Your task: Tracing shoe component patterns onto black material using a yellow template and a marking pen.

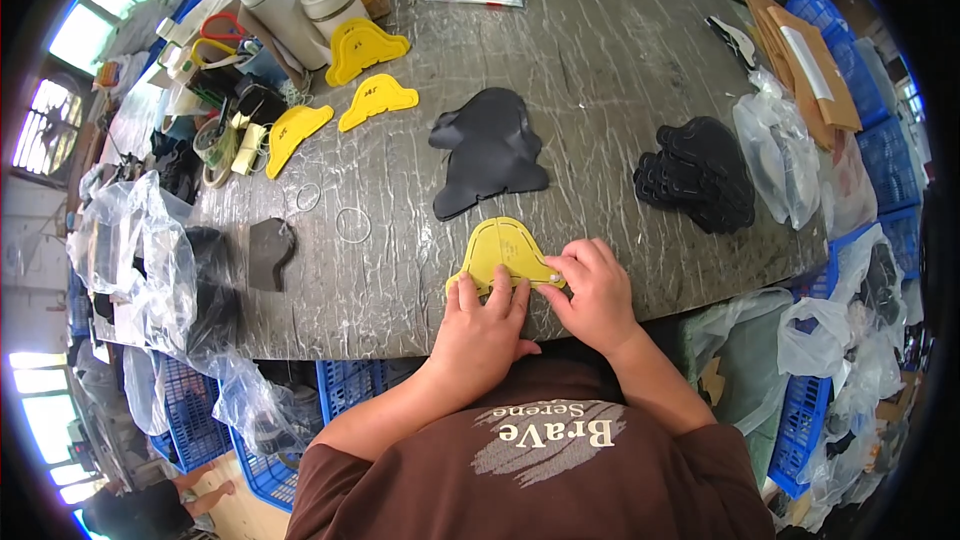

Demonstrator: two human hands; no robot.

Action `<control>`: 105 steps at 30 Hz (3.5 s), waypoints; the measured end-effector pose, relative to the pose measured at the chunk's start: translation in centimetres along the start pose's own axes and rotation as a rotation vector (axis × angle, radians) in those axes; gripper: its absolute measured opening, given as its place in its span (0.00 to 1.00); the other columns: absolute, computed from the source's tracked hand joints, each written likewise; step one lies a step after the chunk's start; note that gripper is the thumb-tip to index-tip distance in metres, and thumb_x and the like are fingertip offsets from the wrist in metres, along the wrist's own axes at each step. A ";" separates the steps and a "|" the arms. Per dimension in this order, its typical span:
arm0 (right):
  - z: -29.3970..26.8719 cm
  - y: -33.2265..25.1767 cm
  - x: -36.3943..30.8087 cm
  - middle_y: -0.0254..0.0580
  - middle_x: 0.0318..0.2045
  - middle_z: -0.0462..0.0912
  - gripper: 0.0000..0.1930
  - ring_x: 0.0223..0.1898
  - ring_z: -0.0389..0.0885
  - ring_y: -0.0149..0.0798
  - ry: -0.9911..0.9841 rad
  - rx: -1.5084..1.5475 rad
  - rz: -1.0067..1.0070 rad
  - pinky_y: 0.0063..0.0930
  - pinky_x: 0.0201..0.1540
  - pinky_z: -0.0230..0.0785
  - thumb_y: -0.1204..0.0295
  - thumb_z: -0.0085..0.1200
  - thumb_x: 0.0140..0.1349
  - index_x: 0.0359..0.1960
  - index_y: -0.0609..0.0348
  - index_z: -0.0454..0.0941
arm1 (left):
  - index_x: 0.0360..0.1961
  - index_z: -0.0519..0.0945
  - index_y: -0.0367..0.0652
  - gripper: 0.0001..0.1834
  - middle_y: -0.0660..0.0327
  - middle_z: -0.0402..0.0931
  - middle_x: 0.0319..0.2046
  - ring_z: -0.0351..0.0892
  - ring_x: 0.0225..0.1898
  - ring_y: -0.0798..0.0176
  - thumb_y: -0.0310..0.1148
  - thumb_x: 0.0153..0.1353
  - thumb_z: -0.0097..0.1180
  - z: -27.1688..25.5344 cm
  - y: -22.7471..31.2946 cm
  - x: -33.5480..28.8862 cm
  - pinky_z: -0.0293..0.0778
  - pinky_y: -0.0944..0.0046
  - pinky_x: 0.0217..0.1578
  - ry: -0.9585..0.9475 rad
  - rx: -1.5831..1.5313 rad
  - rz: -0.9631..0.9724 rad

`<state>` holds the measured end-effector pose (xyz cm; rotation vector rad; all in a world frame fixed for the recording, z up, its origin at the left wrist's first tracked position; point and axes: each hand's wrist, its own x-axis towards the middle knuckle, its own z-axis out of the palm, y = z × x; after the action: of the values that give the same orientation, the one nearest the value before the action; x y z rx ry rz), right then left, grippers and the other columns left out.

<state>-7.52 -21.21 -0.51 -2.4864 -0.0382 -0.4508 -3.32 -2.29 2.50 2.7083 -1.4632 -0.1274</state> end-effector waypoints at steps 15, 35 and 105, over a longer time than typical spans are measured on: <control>0.0 0.2 0.0 0.40 0.35 0.75 0.17 0.38 0.75 0.46 0.015 -0.007 -0.034 0.38 0.38 0.71 0.72 0.69 0.45 0.38 0.59 0.80 | 0.62 0.72 0.39 0.43 0.44 0.67 0.61 0.67 0.57 0.32 0.57 0.52 0.62 0.7 0.4 -0.1 0.69 0.43 0.57 0.016 -0.024 -0.010; 1.3 -3.5 6.3 0.46 0.27 0.80 0.07 0.27 0.80 0.41 -0.183 0.736 0.134 0.31 0.32 0.72 0.74 0.55 0.65 0.32 0.66 0.74 | 0.55 0.76 0.32 0.40 0.34 0.69 0.56 0.69 0.56 0.27 0.58 0.54 0.59 1.7 0.9 0.5 0.71 0.42 0.57 -0.010 0.072 0.041; 2.6 0.8 8.4 0.49 0.24 0.81 0.05 0.26 0.83 0.44 -0.022 0.562 0.218 0.35 0.31 0.73 0.80 0.55 0.62 0.32 0.65 0.71 | 0.61 0.71 0.29 0.41 0.31 0.67 0.58 0.70 0.55 0.28 0.56 0.59 0.56 1.2 0.8 0.4 0.71 0.43 0.56 -0.024 0.039 0.060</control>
<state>1.32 -21.03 -0.23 -1.9166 0.0866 -0.2720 -3.88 -3.04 1.35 2.6989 -1.5670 -0.1299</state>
